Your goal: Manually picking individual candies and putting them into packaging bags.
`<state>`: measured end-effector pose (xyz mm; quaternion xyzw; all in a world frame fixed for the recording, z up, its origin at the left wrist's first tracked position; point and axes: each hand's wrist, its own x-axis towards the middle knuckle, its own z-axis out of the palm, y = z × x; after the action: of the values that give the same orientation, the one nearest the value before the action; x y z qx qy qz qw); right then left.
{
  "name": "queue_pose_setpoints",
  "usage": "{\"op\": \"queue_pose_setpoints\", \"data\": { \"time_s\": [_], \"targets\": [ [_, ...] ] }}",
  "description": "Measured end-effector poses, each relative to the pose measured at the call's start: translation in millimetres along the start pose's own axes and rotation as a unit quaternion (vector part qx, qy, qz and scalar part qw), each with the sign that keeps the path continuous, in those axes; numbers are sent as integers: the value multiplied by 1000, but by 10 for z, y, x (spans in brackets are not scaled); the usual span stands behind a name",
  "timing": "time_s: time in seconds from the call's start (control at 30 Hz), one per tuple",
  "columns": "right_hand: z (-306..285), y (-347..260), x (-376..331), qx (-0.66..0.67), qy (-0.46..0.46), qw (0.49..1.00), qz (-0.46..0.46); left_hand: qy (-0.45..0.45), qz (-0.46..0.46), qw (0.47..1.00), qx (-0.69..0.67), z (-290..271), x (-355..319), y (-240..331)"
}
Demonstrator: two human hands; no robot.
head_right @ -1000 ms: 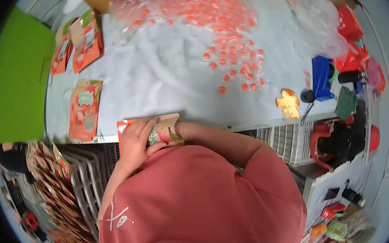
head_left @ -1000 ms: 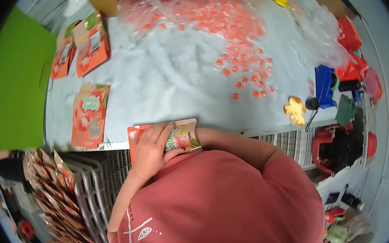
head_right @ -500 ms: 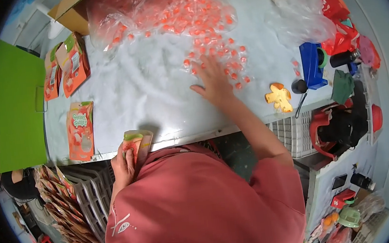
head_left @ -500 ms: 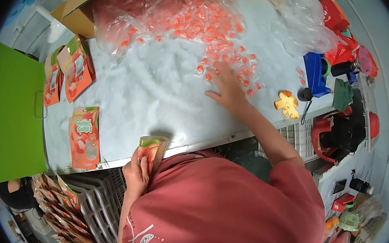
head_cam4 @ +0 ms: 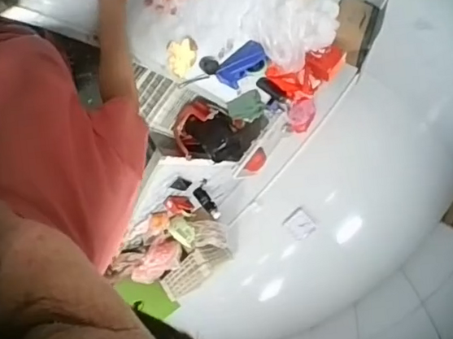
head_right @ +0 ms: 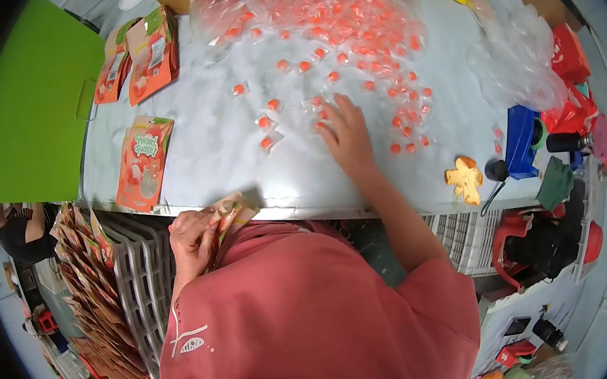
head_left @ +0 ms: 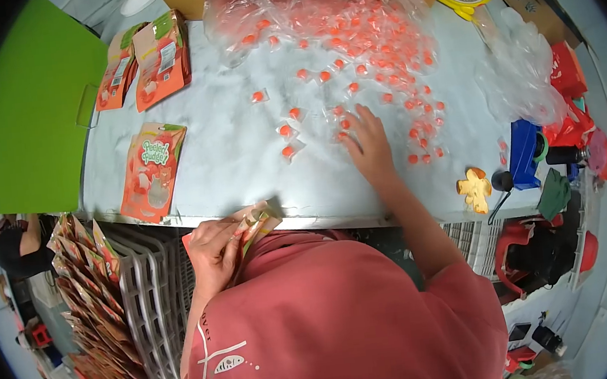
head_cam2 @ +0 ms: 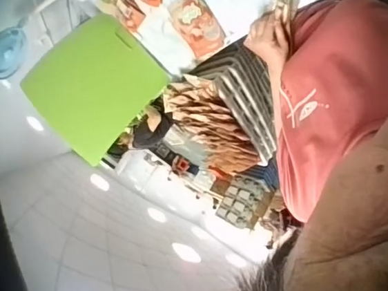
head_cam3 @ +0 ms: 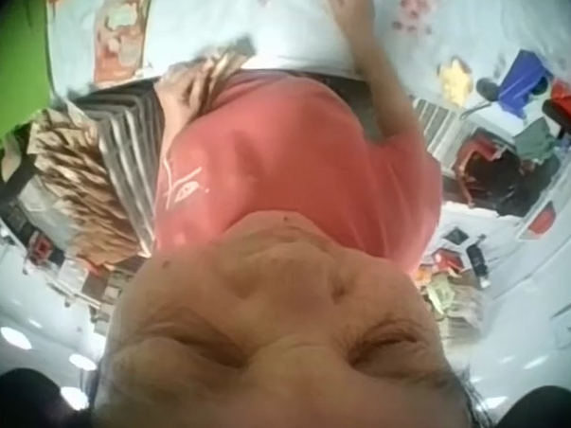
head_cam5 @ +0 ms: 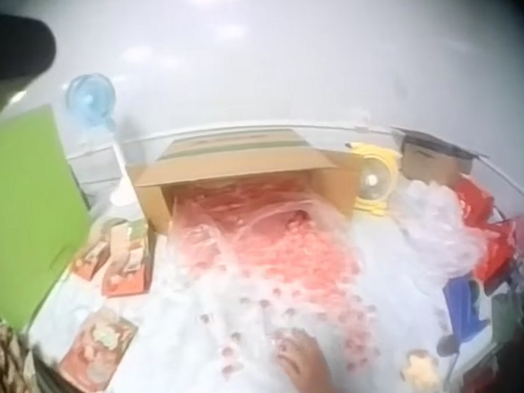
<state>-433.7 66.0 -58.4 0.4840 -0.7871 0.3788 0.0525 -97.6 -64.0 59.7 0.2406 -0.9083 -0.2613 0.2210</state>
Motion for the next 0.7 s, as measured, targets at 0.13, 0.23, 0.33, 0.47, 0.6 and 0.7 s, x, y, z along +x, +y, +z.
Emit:
{"op": "queue_pose_setpoints", "data": {
  "time_s": [0.13, 0.23, 0.33, 0.47, 0.6, 0.7],
  "targets": [
    [-113, -10, -70, 135, 64, 986, 76, 6, -64, 997, -43, 14, -116, -14],
    [-147, -37, -53, 123, 65, 988, 73, 4, -77, 995, -62, 50, -124, -26],
    [-148, -98, -40, 138, 27, 987, 78, -22, -63, 994, -84, 58, -134, -4],
    [-129, -61, 60, 89, 35, 995, 19, -48, -76, 989, -119, 49, -111, 16],
    [-112, -242, 250, 19, 12, 998, -63, -47, -79, 986, -138, 101, -130, -4],
    [72, -434, 322, 52, -29, 996, -59, -54, -72, 987, -136, 136, -154, -25]
  ]
}}
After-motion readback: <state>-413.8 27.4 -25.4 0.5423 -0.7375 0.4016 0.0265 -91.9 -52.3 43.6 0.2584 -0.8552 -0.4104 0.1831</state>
